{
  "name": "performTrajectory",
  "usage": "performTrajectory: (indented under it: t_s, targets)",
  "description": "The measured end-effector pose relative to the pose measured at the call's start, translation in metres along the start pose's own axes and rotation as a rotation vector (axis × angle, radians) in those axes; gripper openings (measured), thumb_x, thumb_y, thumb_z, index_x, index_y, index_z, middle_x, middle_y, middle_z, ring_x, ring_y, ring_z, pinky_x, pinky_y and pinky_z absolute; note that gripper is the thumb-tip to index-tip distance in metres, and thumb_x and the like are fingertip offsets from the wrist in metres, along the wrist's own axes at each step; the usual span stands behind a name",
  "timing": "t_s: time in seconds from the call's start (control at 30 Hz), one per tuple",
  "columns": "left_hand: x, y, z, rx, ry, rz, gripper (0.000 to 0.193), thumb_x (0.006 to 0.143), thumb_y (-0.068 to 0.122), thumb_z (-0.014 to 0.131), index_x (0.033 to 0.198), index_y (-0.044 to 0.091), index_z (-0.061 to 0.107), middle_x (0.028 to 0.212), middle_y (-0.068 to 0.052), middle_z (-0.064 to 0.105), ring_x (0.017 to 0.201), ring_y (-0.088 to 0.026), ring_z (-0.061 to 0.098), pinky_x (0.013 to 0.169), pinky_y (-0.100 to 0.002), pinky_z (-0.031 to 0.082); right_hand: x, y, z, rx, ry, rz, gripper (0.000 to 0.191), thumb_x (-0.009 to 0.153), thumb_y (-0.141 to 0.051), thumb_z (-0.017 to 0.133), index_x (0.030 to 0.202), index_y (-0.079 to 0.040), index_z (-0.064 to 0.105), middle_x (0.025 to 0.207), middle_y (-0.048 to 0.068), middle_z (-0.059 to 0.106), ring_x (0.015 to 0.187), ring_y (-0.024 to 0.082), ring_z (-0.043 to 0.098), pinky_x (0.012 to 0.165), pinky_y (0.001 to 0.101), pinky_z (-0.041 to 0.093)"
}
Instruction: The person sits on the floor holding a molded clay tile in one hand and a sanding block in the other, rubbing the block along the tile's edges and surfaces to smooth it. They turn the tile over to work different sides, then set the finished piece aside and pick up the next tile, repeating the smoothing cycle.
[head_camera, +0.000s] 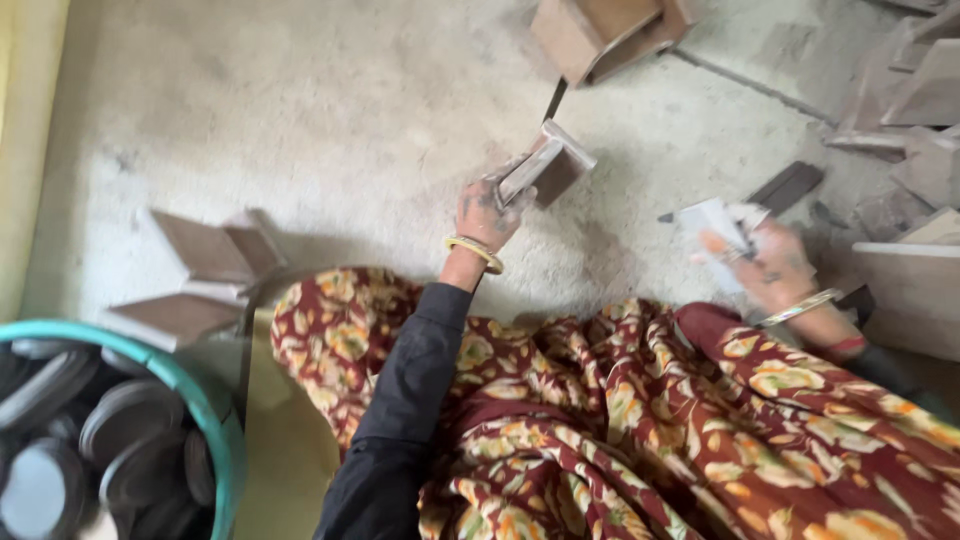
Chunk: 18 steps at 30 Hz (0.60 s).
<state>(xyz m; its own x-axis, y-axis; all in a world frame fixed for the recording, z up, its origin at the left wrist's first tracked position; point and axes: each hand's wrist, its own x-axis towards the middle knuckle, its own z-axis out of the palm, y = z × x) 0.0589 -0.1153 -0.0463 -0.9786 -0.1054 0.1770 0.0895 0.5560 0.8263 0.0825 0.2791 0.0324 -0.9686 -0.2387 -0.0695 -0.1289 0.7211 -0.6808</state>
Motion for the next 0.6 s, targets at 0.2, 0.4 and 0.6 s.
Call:
performTrajectory:
  t_s: [0.2,0.4,0.6]
  targets:
    - [-0.033,-0.003,-0.016,-0.134,0.024,-0.003,0.045,0.088,0.031,0.076,0.122,0.003,0.069,0.102,-0.019,0.074,0.092,-0.035,0.073,0.084,-0.041,0.056,-0.01,-0.082,-0.078,-0.239,-0.201,-0.131,0.053,0.089,-0.02,0.061,0.141,-0.005,0.059,0.094,0.01,0.073,0.066,0.014,0.065,0.055,0.0288,0.051]
    - [-0.028,-0.011,-0.018,-0.023,-0.007,0.009,0.046,0.087,0.036,0.079,0.119,0.005,0.069,0.098,-0.018,0.076,0.09,-0.035,0.073,0.084,-0.042,0.056,-0.01,-0.137,-0.093,-0.7,-0.355,0.334,0.048,0.098,-0.024,0.069,0.145,-0.023,0.063,0.084,0.012,0.072,0.061,0.025,0.066,0.058,0.0375,0.052]
    - [-0.015,-0.014,0.005,0.065,0.081,0.089,0.051,0.086,0.042,0.078,0.122,0.008,0.07,0.095,-0.017,0.076,0.086,-0.035,0.074,0.079,-0.044,0.057,0.001,-0.103,-0.088,-0.669,-0.398,0.092,0.036,0.077,-0.014,0.065,0.109,0.003,0.067,0.078,0.016,0.068,0.058,0.024,0.064,0.053,0.0405,0.055]
